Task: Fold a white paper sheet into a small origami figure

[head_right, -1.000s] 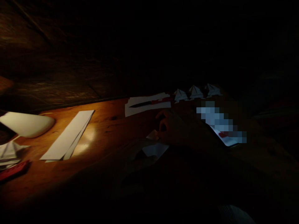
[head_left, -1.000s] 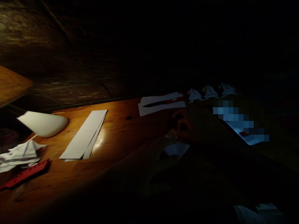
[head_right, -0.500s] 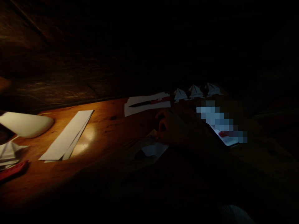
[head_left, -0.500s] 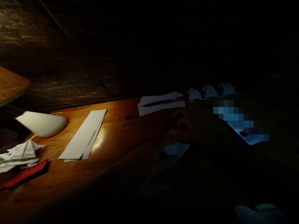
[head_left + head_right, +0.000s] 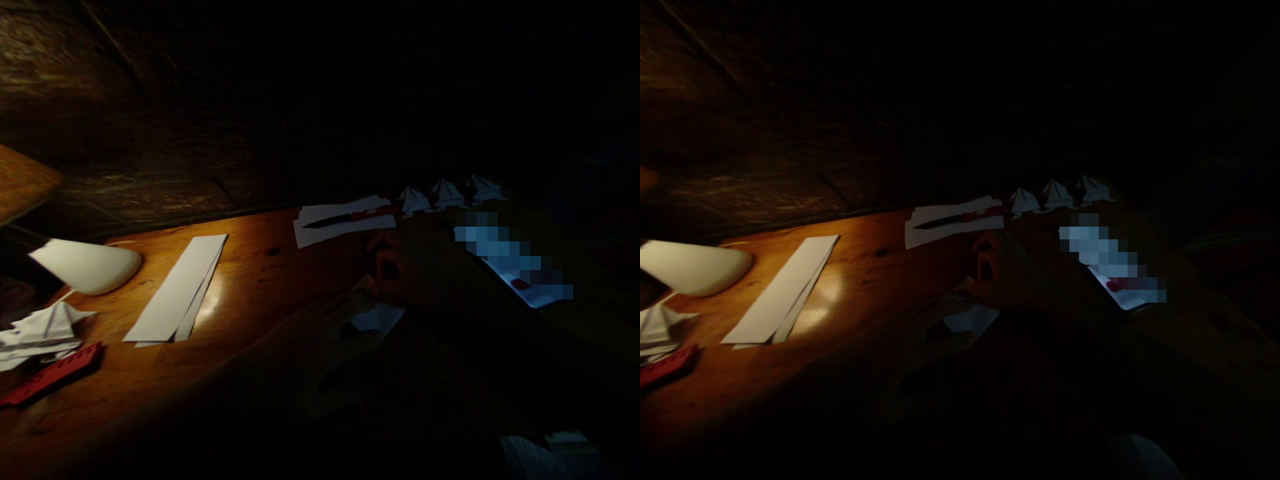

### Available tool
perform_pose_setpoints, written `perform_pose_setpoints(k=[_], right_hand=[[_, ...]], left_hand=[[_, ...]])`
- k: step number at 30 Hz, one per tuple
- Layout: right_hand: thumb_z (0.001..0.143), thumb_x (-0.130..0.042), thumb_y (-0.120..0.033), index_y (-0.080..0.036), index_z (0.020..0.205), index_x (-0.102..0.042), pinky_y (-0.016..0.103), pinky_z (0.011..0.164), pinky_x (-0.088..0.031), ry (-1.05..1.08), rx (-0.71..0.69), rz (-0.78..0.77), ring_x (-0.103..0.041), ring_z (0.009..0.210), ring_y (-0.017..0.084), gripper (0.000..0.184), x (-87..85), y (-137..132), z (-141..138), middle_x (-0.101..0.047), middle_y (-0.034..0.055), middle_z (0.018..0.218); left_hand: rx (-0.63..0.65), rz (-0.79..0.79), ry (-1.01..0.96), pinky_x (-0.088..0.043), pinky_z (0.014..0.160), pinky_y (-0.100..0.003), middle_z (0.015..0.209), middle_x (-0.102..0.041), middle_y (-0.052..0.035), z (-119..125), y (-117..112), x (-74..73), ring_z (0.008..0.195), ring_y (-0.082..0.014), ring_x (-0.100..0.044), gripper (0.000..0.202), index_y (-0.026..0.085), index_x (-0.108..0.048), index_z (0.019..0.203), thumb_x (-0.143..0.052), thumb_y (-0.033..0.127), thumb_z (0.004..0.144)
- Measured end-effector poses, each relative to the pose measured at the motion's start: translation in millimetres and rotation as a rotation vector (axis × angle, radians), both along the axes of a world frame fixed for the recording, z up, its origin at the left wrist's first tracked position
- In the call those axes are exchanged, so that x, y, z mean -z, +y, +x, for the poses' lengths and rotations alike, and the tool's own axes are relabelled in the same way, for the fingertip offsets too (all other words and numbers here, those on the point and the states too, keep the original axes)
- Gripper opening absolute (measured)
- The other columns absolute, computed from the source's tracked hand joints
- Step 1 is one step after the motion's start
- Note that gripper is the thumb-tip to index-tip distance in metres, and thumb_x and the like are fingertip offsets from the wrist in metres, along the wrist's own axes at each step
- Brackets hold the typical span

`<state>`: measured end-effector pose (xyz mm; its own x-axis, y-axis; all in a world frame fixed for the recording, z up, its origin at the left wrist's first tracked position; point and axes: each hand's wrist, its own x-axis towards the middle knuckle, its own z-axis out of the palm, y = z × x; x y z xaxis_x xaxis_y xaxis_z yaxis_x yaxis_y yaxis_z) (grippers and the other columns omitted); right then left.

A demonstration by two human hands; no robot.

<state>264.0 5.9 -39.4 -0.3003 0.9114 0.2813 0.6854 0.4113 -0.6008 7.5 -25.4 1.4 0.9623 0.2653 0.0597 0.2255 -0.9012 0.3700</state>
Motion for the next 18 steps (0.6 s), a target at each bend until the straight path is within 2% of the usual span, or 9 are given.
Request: perform_pose_setpoints(k=[4, 6, 14, 18], right_hand=[[0.085, -0.074, -0.029, -0.021, 0.076, -0.066, 0.046, 0.092, -0.053, -0.023, -0.046, 0.017, -0.063, 0.109, 0.027, 0.014, 3.2, 5.4, 4.1, -0.066, 0.0095, 0.120], [0.086, -0.073, -0.031, -0.021, 0.078, -0.068, 0.047, 0.093, -0.053, -0.030, -0.058, 0.026, -0.062, 0.110, 0.028, 0.014, 5.8, 7.4, 6.1, -0.066, 0.0089, 0.121], [0.086, -0.072, -0.026, -0.021, 0.078, -0.067, 0.045, 0.088, -0.053, -0.029, -0.043, 0.043, -0.063, 0.106, 0.027, 0.011, 4.1, 5.5, 2.8, -0.065, 0.0100, 0.119], [0.080, -0.076, -0.024, -0.021, 0.075, -0.066, 0.043, 0.087, -0.052, -0.004, -0.004, 0.020, -0.063, 0.103, 0.027, 0.012, -0.3, 6.3, 0.2, -0.066, 0.0096, 0.113]], left_hand=[[0.027, 0.017, -0.024, -0.048, 0.111, -0.058, 0.150, -0.052, -0.0136, 3.4, 3.1, 3.6, 0.134, -0.0322, -0.055, 0.048, 0.019, -0.056, 0.143, -0.065, 0.041, 0.101], [0.028, 0.026, -0.029, -0.052, 0.107, -0.055, 0.144, -0.057, -0.0131, 4.3, 4.1, 4.7, 0.128, -0.0300, -0.059, 0.044, 0.018, -0.058, 0.139, -0.066, 0.039, 0.101], [0.032, 0.045, -0.046, -0.056, 0.101, -0.050, 0.138, -0.060, -0.0125, 2.8, 4.7, 8.9, 0.120, -0.0274, -0.064, 0.041, 0.016, -0.060, 0.136, -0.066, 0.038, 0.101], [0.049, 0.040, -0.053, -0.057, 0.099, -0.049, 0.136, -0.061, -0.0123, 1.5, 7.0, 9.7, 0.118, -0.0266, -0.064, 0.040, 0.016, -0.060, 0.135, -0.065, 0.038, 0.102]])
